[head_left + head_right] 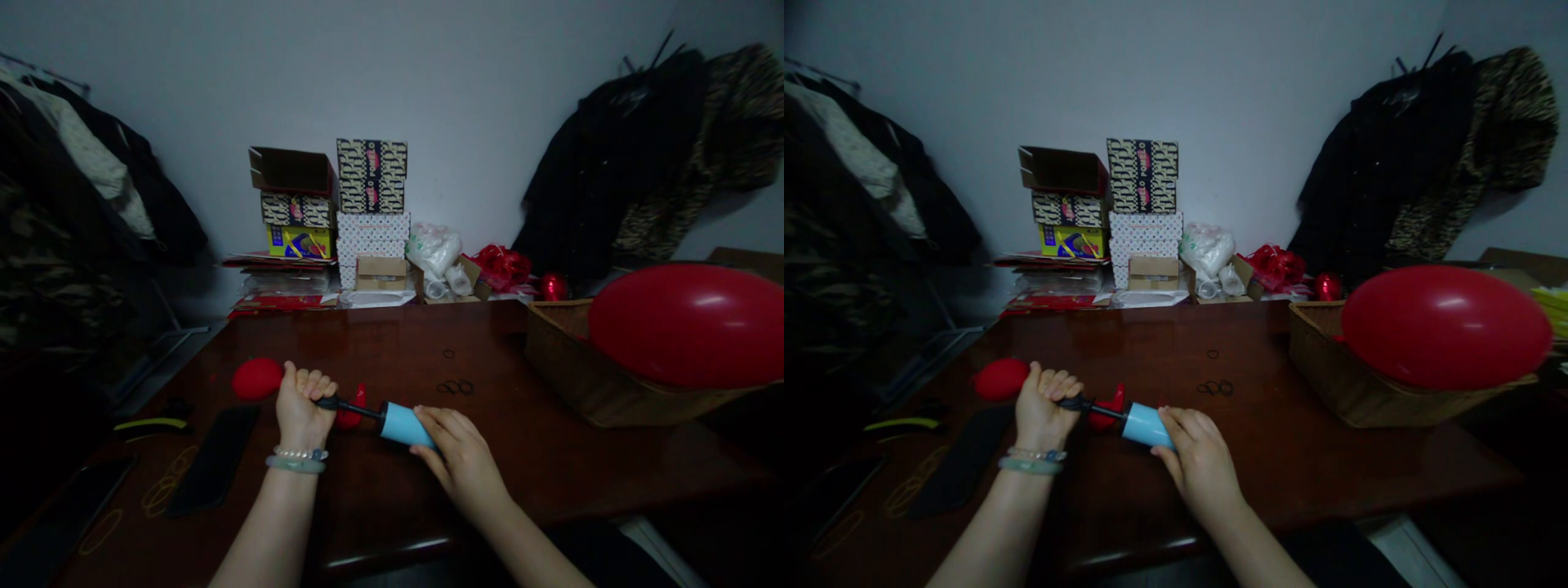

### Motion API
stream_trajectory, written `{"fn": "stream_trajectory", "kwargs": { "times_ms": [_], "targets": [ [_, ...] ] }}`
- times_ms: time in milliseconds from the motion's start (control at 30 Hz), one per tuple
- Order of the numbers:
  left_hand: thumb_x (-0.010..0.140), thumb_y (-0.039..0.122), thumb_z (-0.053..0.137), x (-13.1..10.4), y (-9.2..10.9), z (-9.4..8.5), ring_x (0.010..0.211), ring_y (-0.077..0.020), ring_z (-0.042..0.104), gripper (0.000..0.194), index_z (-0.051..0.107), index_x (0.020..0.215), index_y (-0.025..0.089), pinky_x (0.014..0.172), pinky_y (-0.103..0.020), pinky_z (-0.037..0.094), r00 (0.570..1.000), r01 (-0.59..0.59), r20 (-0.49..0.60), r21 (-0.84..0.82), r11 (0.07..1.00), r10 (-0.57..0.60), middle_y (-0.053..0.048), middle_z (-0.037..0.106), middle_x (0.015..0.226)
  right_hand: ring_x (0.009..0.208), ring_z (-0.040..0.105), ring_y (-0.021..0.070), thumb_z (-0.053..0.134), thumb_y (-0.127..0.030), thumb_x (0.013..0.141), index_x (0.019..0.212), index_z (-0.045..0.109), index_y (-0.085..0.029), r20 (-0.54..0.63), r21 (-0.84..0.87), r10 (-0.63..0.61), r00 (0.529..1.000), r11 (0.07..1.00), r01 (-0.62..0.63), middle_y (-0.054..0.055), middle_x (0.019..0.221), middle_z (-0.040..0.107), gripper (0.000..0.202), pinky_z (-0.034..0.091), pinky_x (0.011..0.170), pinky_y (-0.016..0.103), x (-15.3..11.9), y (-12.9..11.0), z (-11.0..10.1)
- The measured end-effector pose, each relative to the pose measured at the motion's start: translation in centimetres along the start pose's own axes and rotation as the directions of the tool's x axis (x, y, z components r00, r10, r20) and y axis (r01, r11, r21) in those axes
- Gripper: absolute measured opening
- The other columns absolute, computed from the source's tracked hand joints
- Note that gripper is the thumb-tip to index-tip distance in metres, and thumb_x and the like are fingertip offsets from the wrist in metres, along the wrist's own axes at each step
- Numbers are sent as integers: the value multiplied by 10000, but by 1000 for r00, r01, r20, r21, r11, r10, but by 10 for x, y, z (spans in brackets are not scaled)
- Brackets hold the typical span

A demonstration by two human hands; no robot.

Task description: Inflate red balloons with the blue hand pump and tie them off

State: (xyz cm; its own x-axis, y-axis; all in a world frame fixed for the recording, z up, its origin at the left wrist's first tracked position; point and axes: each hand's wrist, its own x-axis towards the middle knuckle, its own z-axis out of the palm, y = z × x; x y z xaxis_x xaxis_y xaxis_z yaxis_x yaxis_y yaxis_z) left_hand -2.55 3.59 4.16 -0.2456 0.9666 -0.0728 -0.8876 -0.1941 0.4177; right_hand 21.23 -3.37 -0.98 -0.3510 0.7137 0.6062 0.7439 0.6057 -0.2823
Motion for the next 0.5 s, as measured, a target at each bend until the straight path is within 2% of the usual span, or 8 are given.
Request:
{"fn": "stream_trajectory", "kwargs": {
  "times_ms": [267,500],
  "targets": [
    [859,400,546,-8,-18,6,332,-56,245,547,181,513,185,367,-204,236,999,34,21,4,999,-34,69,234,397,1038,571,252,583,-294,871,1270,519,-189,-44,-5,24,999,1000,-24,114,1149,618,417,488,909,424,1,-14,10],
    [890,380,493,-4,-10,4,336,-59,250,520,204,506,183,370,-204,247,1000,-7,-25,36,999,8,64,246,398,1051,572,254,572,-311,879,1291,494,-225,-13,37,12,1000,999,-11,110,1168,612,428,478,918,445,4,-7,9]
  ]
}}
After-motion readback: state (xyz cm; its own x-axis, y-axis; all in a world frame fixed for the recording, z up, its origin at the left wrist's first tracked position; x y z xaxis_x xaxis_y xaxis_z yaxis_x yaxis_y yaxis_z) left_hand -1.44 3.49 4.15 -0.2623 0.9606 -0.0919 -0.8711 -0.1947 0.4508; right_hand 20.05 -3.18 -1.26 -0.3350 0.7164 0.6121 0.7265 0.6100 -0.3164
